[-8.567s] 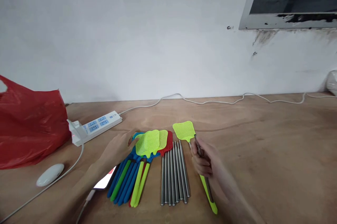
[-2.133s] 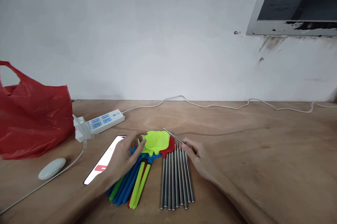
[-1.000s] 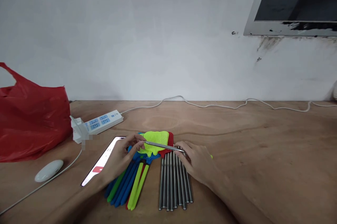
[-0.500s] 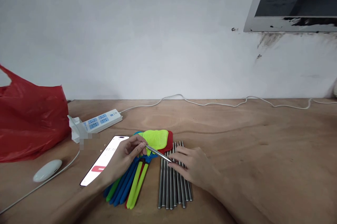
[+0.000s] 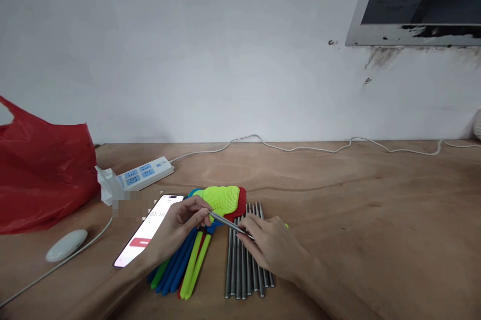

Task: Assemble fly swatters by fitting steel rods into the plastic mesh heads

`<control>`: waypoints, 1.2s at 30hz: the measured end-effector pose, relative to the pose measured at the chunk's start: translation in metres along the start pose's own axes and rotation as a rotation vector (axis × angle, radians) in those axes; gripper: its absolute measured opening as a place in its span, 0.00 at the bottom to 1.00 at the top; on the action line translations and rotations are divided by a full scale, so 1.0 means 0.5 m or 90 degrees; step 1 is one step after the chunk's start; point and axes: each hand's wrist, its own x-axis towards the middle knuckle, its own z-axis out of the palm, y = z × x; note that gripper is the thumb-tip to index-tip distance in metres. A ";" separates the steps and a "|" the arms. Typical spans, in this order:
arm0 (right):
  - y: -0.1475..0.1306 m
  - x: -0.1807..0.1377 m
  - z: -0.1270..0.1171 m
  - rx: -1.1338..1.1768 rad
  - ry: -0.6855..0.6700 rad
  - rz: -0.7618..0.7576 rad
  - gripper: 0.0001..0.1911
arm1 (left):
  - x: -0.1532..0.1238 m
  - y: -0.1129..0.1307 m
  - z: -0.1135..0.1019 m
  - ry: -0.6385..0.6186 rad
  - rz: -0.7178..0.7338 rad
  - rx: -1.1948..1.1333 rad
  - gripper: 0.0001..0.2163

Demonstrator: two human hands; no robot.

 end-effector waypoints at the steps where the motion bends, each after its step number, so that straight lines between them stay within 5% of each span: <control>1: -0.002 -0.001 0.001 0.004 0.007 0.001 0.06 | -0.001 0.001 0.000 -0.003 0.001 0.000 0.12; 6: -0.010 -0.003 0.001 0.059 0.017 0.039 0.04 | -0.004 0.002 0.012 -0.026 -0.003 0.007 0.12; 10: -0.010 -0.003 -0.001 0.043 -0.036 0.092 0.15 | -0.006 -0.001 0.024 -0.011 0.010 0.049 0.11; 18: 0.011 0.015 -0.030 -0.264 -0.183 0.417 0.09 | 0.000 -0.001 0.002 0.077 0.054 0.196 0.11; 30: 0.030 0.005 -0.019 -0.283 -0.212 0.441 0.07 | -0.002 0.009 0.003 0.054 0.076 0.313 0.09; 36: 0.066 -0.004 -0.059 -0.362 -0.156 0.570 0.10 | -0.004 0.013 0.001 0.049 0.095 0.343 0.09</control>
